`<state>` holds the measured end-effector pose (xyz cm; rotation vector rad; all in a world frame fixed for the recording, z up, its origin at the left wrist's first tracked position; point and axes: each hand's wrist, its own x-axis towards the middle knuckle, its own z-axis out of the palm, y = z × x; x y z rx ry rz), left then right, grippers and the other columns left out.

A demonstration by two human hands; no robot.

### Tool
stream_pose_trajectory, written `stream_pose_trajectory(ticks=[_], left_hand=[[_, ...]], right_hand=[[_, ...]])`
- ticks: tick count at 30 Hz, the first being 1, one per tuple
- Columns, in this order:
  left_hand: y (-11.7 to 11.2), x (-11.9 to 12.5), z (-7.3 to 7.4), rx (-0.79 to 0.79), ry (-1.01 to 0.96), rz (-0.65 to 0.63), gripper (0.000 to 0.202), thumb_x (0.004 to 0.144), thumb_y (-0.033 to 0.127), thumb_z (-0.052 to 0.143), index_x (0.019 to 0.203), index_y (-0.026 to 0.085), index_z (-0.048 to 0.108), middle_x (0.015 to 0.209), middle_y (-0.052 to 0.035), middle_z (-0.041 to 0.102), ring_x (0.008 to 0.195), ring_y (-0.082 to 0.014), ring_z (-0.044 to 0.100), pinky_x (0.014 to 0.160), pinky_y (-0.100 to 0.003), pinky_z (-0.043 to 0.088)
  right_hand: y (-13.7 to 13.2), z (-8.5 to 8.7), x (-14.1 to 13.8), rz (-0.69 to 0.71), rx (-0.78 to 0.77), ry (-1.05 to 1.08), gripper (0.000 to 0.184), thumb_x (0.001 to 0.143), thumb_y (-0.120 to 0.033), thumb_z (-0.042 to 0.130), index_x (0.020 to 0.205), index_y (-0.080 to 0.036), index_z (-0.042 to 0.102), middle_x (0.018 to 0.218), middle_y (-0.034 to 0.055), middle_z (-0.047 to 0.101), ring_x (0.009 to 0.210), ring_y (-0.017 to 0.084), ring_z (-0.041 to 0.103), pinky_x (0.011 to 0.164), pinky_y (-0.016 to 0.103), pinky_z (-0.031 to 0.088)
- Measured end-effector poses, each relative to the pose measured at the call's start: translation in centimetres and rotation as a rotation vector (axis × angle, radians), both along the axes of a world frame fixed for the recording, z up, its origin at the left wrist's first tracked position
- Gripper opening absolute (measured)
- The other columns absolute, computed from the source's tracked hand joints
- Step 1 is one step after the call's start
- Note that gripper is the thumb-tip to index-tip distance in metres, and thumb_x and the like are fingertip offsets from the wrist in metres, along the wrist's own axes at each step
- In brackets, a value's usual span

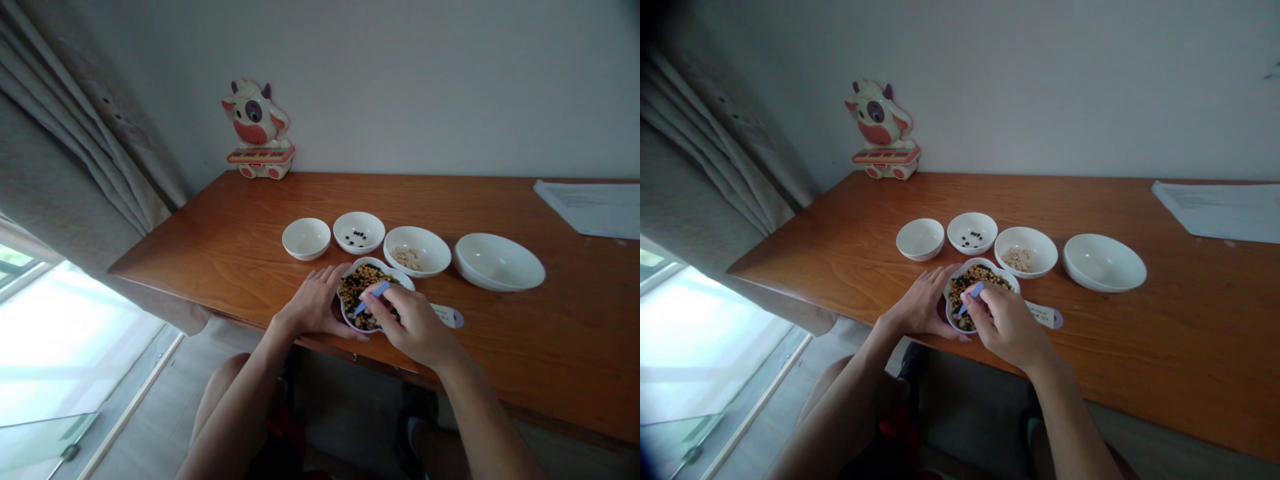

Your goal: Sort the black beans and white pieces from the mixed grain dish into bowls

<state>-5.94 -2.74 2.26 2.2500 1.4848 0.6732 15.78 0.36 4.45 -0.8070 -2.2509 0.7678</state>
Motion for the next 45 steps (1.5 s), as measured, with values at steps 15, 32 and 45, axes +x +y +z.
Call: stream_pose_trajectory(ticks=[15, 32, 45], left_hand=[[0.7, -0.5, 0.0, -0.028, -0.031, -0.01, 0.128, 0.046, 0.073, 0.088, 0.15, 0.024, 0.033, 0.142, -0.0134, 0.055, 0.129, -0.0382, 0.055, 0.113, -0.051, 0.042], [0.5, -0.1, 0.1, -0.044, 0.016, 0.015, 0.135, 0.045, 0.075, 0.087, 0.154, 0.022, 0.028, 0.148, -0.0178, 0.05, 0.136, -0.0408, 0.05, 0.116, -0.055, 0.037], [0.6, 0.0, -0.1, -0.023, 0.014, 0.009, 0.135, 0.046, 0.078, 0.085, 0.154, 0.022, 0.028, 0.147, -0.0171, 0.051, 0.135, -0.0404, 0.05, 0.116, -0.054, 0.037]], right_hand=[[-0.2, -0.6, 0.2, -0.07, 0.08, 0.128, 0.015, 0.102, -0.028, 0.049, 0.103, -0.021, 0.062, 0.084, 0.0029, 0.074, 0.079, 0.017, 0.072, 0.07, 0.028, 0.052], [3.5, -1.4, 4.2, -0.675, 0.001, 0.559, 0.032, 0.099, -0.048, 0.053, 0.105, -0.019, 0.065, 0.072, 0.002, 0.067, 0.061, 0.015, 0.061, 0.06, 0.029, 0.05], [4.2, -1.0, 4.6, -0.723, -0.062, 0.526, 0.036, 0.096, -0.053, 0.058, 0.105, -0.018, 0.066, 0.079, 0.004, 0.072, 0.062, 0.015, 0.063, 0.064, 0.031, 0.054]])
